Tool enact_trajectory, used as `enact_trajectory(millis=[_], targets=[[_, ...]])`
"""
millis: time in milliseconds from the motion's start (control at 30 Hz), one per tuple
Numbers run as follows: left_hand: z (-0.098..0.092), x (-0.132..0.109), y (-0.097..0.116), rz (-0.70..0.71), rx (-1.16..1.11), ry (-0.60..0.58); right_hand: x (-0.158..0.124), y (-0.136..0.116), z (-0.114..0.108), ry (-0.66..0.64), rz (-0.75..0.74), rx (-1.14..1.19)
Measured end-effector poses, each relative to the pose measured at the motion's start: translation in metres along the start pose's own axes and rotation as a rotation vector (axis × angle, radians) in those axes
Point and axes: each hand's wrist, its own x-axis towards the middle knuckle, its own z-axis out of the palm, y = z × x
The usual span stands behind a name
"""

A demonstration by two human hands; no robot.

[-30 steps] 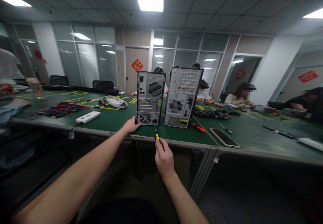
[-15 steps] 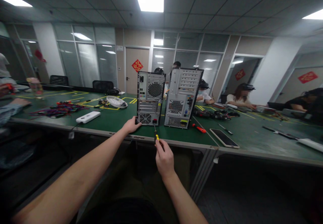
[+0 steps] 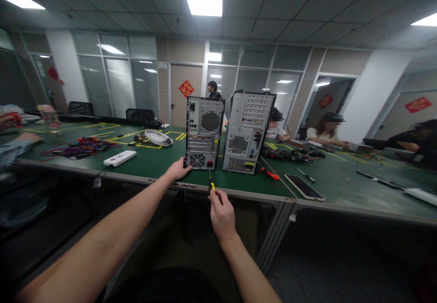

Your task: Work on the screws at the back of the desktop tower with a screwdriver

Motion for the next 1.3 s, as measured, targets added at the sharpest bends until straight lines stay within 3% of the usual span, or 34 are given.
enact_trajectory(millis=[167, 433, 700, 1000, 1300], targets=[[-0.0001, -0.0007, 0.0009, 0.007, 0.001, 0.005, -0.0015, 0.0042, 0.0005, -0.006, -0.054, -0.014], [-0.0004, -0.0002, -0.0003, 0.004, -0.008, -0.001, 0.0014, -0.0027, -0.0011, -0.015, 0.035, 0.003], [-0.0022, -0.0017, 0.0014, -0.001, -0.006, -0.007, -0.0013, 0.0041, 0.0006, -0.012, -0.026, -0.005], [-0.0022, -0.0018, 0.0019, 0.001, -0.009, -0.005, 0.0061, -0.0017, -0.0026, 0.068, 0.161, 0.076], [-0.0028, -0.0022, 0.0017, 0.005, 0.001, -0.004, 0.0062, -0.0008, -0.0023, 0.058, 0.05, 0.037]])
